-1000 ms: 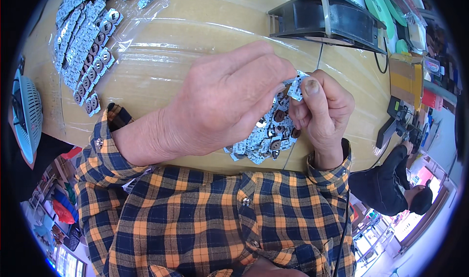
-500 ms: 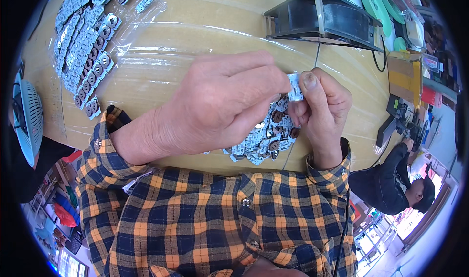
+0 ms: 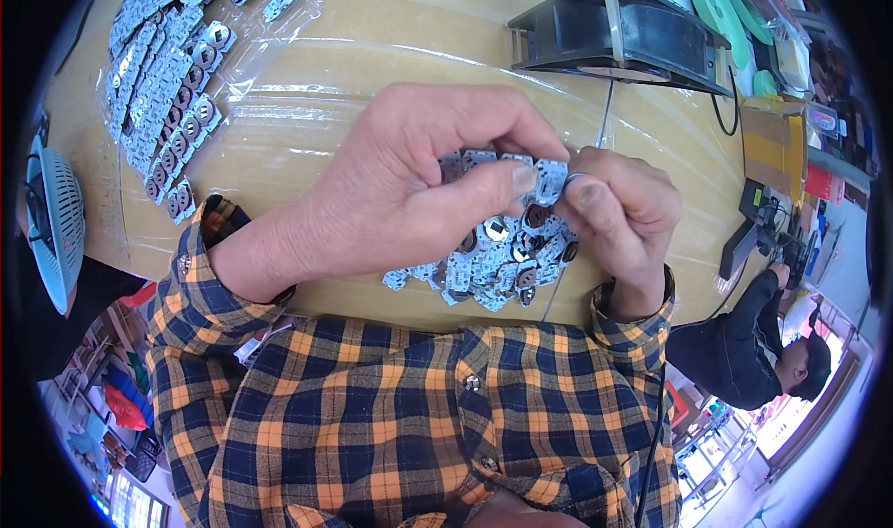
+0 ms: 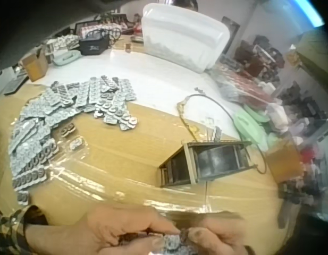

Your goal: Assembling small electronic components on a workbench in an industrial setting.

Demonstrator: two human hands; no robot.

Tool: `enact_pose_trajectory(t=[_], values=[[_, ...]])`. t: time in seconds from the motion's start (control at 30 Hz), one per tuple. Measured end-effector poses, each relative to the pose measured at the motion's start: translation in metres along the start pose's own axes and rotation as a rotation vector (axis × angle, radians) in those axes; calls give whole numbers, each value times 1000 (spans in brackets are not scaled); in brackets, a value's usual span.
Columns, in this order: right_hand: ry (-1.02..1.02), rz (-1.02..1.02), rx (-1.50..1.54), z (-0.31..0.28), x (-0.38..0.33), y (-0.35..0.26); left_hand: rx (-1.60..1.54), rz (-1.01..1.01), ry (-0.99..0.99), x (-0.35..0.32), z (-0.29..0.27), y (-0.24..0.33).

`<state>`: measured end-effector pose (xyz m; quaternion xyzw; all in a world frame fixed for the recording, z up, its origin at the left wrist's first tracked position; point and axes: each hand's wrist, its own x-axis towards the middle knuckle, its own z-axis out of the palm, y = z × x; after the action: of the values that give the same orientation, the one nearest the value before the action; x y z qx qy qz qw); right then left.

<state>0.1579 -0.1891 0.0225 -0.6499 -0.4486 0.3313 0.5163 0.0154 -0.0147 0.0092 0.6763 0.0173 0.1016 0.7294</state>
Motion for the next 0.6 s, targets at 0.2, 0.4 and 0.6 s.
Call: enact_pose_trajectory(t=[0.2, 0.4, 0.6], values=[[39, -103, -254, 11, 0, 1, 99, 32, -25, 2, 2, 0], [97, 264, 174, 13, -8, -7, 76, -188, -36, 4, -5, 13], [116, 338, 856, 23, -1, -4, -344, -288, 11, 4, 0, 7]])
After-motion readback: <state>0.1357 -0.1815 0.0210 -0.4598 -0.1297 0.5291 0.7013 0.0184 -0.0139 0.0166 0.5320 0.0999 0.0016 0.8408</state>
